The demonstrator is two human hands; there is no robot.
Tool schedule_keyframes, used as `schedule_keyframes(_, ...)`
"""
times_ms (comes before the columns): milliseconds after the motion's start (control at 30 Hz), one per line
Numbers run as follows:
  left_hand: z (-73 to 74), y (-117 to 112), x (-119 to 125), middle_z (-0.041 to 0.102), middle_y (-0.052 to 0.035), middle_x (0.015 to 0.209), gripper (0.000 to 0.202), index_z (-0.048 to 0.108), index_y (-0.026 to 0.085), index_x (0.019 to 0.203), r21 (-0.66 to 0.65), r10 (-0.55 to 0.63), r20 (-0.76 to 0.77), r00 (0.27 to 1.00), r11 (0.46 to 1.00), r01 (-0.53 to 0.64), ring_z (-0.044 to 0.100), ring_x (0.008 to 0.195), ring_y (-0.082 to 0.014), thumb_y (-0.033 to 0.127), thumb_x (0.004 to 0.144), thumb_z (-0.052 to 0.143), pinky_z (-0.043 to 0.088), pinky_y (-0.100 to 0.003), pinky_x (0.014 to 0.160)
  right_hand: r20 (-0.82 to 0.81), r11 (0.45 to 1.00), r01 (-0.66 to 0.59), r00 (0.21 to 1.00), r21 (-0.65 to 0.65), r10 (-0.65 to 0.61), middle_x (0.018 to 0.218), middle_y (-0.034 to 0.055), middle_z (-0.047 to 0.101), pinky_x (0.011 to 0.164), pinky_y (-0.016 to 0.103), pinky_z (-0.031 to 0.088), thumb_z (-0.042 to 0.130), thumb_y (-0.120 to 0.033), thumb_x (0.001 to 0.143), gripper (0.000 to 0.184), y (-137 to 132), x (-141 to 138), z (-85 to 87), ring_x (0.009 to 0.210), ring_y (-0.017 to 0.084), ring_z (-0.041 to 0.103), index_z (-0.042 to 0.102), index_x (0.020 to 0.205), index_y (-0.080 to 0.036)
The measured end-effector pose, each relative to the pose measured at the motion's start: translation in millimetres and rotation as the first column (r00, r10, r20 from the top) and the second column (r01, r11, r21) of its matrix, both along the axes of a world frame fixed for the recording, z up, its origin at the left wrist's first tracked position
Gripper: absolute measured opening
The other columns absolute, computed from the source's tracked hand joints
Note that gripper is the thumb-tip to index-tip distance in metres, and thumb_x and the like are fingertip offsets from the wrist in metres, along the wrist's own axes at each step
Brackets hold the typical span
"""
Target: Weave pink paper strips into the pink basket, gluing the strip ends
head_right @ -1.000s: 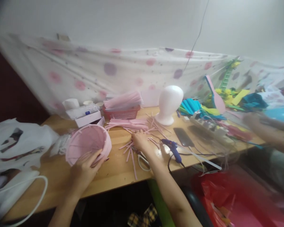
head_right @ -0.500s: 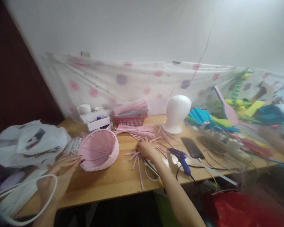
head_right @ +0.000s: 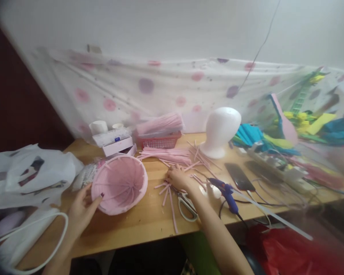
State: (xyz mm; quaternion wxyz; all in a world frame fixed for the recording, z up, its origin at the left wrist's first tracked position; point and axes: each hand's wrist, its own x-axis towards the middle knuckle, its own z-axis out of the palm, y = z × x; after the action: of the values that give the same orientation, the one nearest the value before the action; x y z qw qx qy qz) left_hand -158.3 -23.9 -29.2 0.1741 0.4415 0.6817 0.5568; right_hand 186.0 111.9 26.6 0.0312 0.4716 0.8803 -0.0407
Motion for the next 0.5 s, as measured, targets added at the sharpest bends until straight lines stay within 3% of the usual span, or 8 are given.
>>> schedule_keyframes(100,5.3,-6,-2,0.080,-0.0130,0.104,0.069,0.066,0.017,0.127,-0.007,-0.017,0.029,0.999,1.000,0.017,0.079,0.083,-0.0273,0.052,0.070,0.083,0.067,-0.037,0.069,0.019,1.000,0.000,1.000,-0.011,0.000,0.137,0.0105,0.066,0.098,0.049,0.060,0.068,-0.039,0.102,0.038,2,5,4.4,0.117,0.026,0.069,0.064,0.134,-0.019)
schedule_keyframes(233,20.4,4,-8,0.077,-0.0156,0.124,0.057,0.066,0.020,0.134,0.016,-0.011,0.017,1.000,1.000,0.010,0.077,0.113,-0.0295,0.047,0.085,0.076,0.065,-0.040,0.094,0.058,0.999,0.028,0.998,-0.034,-0.026,0.137,0.0105,0.066,0.099,0.049,0.060,0.068,-0.039,0.102,0.037,4,12,9.6,0.117,0.026,0.069,0.065,0.134,-0.020)
schedule_keyframes(300,27.0,16,-9,0.076,-0.0147,0.131,0.054,0.068,0.021,0.134,0.002,-0.038,-0.004,0.999,0.999,0.038,0.074,0.121,-0.0309,0.046,0.087,0.076,0.064,-0.041,0.099,0.065,0.998,0.047,0.997,-0.042,-0.044,0.137,0.0106,0.066,0.099,0.049,0.060,0.068,-0.039,0.102,0.037,6,13,9.4,0.117,0.026,0.069,0.065,0.133,-0.020)
schedule_keyframes(500,25.0,36,-7,0.080,-0.0134,0.125,0.047,0.067,0.024,0.138,0.006,-0.123,-0.151,0.981,0.992,0.125,0.078,0.114,-0.0305,0.045,0.097,0.063,0.068,-0.038,0.091,-0.034,0.991,0.132,0.991,0.004,-0.132,0.136,0.0107,0.067,0.097,0.048,0.061,0.069,-0.039,0.102,0.038,18,10,8.1,0.116,0.026,0.069,0.064,0.134,-0.019)
